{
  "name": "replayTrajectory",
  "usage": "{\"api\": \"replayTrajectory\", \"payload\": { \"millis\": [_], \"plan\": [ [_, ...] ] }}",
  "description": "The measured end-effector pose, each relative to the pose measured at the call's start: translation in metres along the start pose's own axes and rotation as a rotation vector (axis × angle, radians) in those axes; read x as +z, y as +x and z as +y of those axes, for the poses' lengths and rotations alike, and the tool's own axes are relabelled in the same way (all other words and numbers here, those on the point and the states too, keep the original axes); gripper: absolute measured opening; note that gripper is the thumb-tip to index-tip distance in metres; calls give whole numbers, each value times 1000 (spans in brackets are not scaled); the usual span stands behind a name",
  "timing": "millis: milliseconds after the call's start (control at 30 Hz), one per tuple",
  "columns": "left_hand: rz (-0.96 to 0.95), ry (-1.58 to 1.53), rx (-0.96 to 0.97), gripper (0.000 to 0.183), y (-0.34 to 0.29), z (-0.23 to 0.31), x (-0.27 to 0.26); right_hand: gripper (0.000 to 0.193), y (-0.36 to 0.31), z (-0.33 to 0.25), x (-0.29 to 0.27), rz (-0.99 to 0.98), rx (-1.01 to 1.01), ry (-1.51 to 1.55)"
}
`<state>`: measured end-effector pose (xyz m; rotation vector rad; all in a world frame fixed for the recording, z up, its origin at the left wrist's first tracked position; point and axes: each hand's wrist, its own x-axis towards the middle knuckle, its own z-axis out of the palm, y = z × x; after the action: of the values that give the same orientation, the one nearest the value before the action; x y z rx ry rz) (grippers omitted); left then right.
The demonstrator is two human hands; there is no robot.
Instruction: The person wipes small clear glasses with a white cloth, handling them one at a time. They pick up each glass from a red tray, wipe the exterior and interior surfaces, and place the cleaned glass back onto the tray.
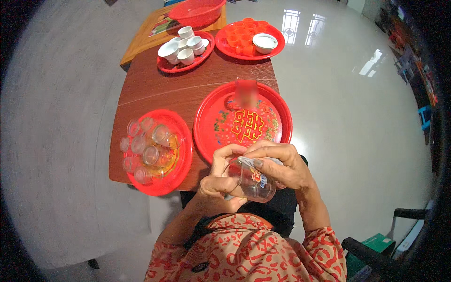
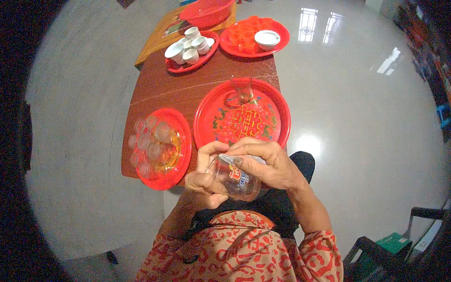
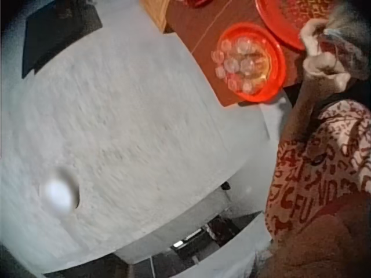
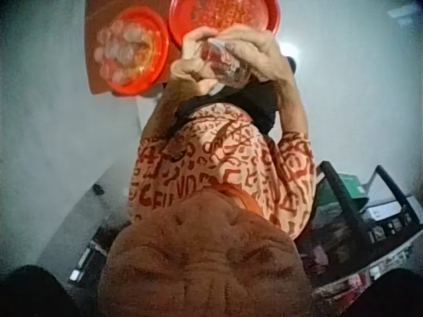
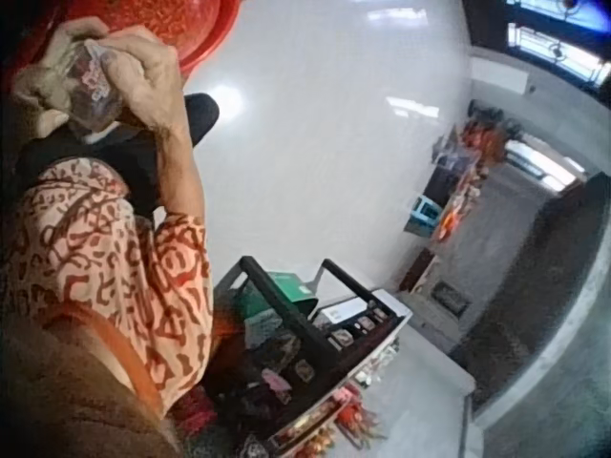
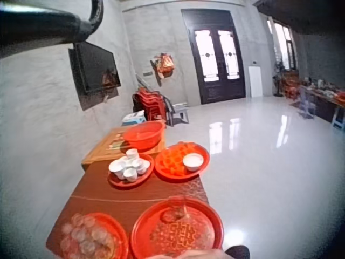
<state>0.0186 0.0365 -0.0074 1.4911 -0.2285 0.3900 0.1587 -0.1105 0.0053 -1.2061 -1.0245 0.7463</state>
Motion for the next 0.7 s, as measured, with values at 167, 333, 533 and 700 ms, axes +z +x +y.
{"api": "replayTrajectory", "payload": {
  "millis": [167, 333, 533, 700],
  "plan": [
    [35, 28, 46, 10, 1, -14, -12, 26, -2, 3, 4, 91, 158, 166],
    [236, -72, 35, 11, 3, -22, -8, 34, -18, 10, 6, 323, 191, 493],
    [382, -98, 33, 9, 6, -29, 6, 57, -27, 34, 37, 498, 3, 381],
    [224, 611, -39, 10, 13, 7, 6, 51, -26, 41, 30, 574, -113, 219]
  ]
}}
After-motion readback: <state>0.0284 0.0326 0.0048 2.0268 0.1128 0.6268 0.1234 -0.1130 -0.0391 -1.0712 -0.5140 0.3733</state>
